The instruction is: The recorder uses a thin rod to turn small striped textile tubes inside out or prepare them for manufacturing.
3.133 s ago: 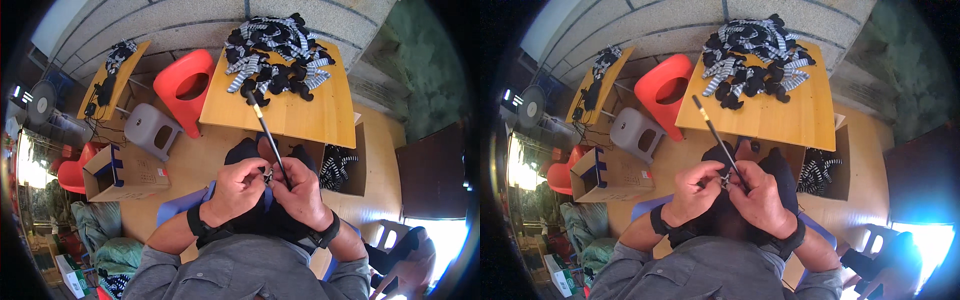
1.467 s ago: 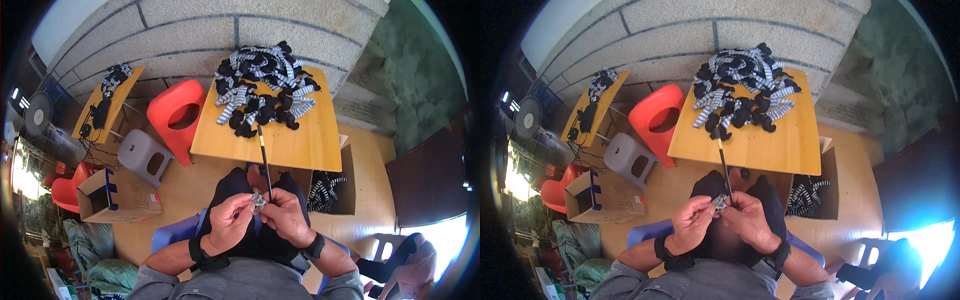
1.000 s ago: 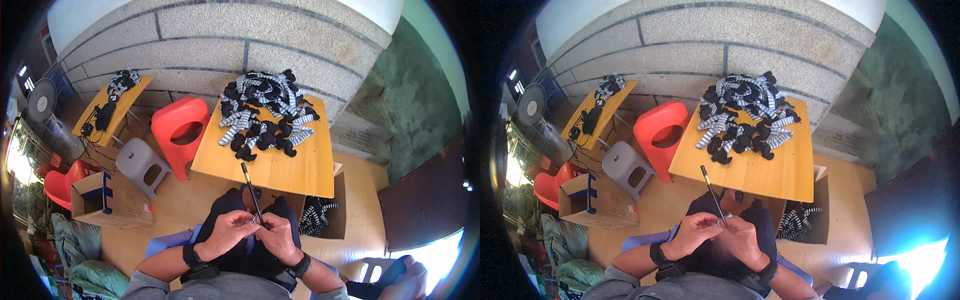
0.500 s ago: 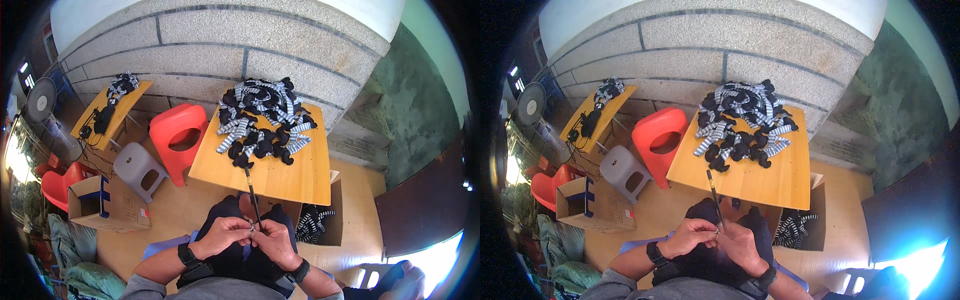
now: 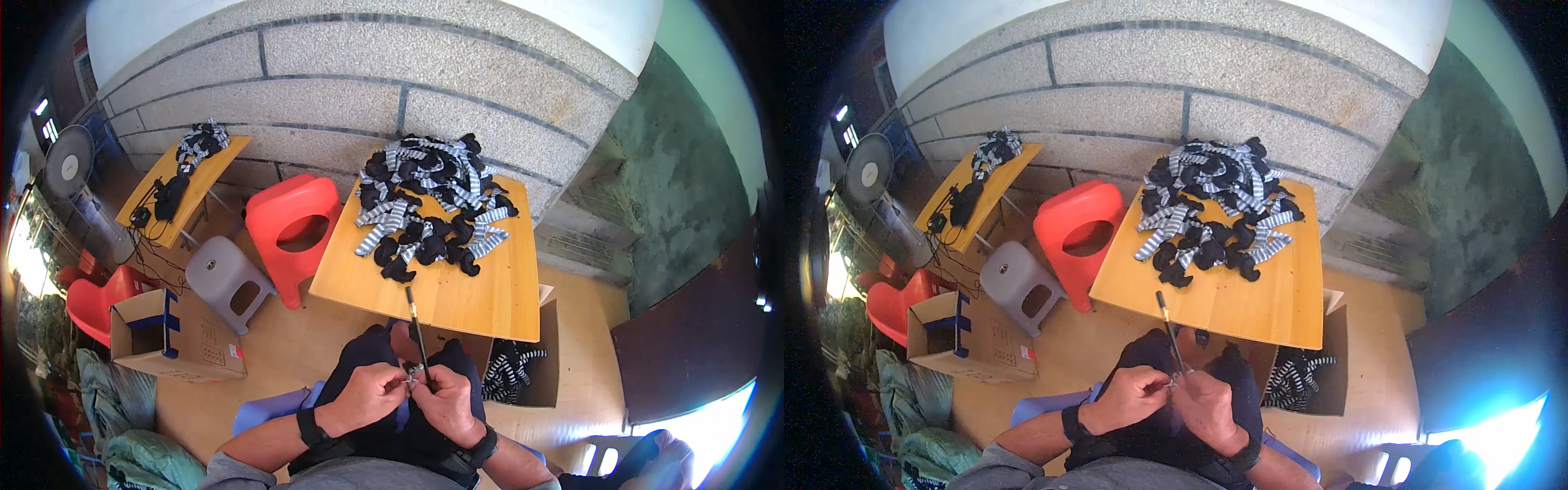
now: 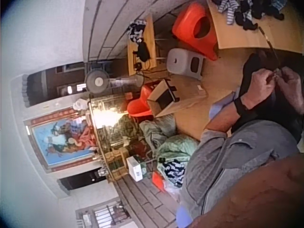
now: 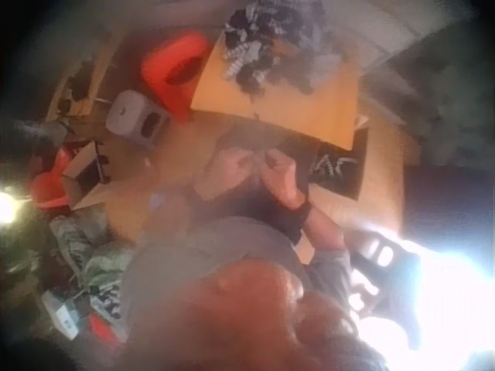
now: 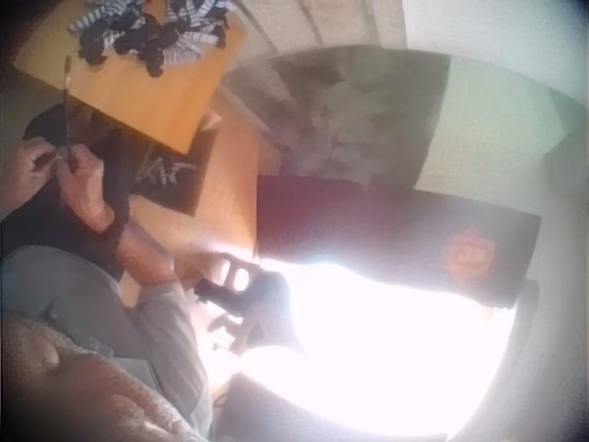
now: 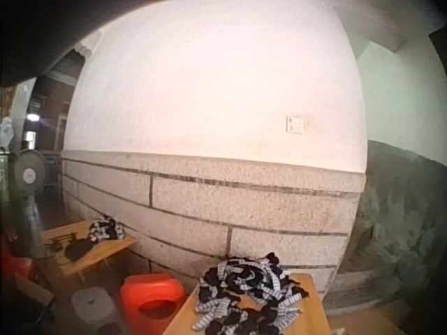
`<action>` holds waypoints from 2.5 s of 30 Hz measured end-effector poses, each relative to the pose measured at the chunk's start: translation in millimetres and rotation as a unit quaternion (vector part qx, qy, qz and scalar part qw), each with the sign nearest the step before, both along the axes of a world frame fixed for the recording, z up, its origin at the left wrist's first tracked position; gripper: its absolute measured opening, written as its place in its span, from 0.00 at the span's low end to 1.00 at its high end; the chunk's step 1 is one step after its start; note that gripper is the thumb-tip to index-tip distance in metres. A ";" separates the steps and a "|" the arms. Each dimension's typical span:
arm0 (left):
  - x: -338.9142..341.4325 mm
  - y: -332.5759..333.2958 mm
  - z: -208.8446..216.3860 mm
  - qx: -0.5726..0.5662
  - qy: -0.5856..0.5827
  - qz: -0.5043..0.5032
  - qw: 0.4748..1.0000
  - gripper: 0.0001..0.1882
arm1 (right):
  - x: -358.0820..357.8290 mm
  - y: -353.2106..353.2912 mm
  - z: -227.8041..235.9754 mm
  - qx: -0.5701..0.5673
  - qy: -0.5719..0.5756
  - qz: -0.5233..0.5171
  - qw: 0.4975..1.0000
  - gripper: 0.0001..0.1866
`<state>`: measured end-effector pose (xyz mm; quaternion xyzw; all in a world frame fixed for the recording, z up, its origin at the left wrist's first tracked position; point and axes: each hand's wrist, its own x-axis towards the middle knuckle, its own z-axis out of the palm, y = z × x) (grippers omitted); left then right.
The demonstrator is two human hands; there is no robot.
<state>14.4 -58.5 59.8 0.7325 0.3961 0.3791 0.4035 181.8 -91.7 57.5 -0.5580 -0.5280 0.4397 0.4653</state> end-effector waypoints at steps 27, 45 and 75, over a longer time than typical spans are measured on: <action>-1.8 -17.7 -1.3 -0.427 -0.312 -0.037 0.848 0.09 | -18.1 0.3 14.5 -0.112 0.195 0.008 0.974 0.01; 1.1 -16.7 -14.2 -0.394 -0.306 -0.058 0.865 0.09 | -19.0 1.6 39.3 -0.191 0.234 0.012 0.953 0.04; 11.9 -7.2 -22.6 -0.295 -0.207 0.021 0.933 0.08 | 5.8 13.3 5.6 -0.134 0.136 -0.013 0.982 0.01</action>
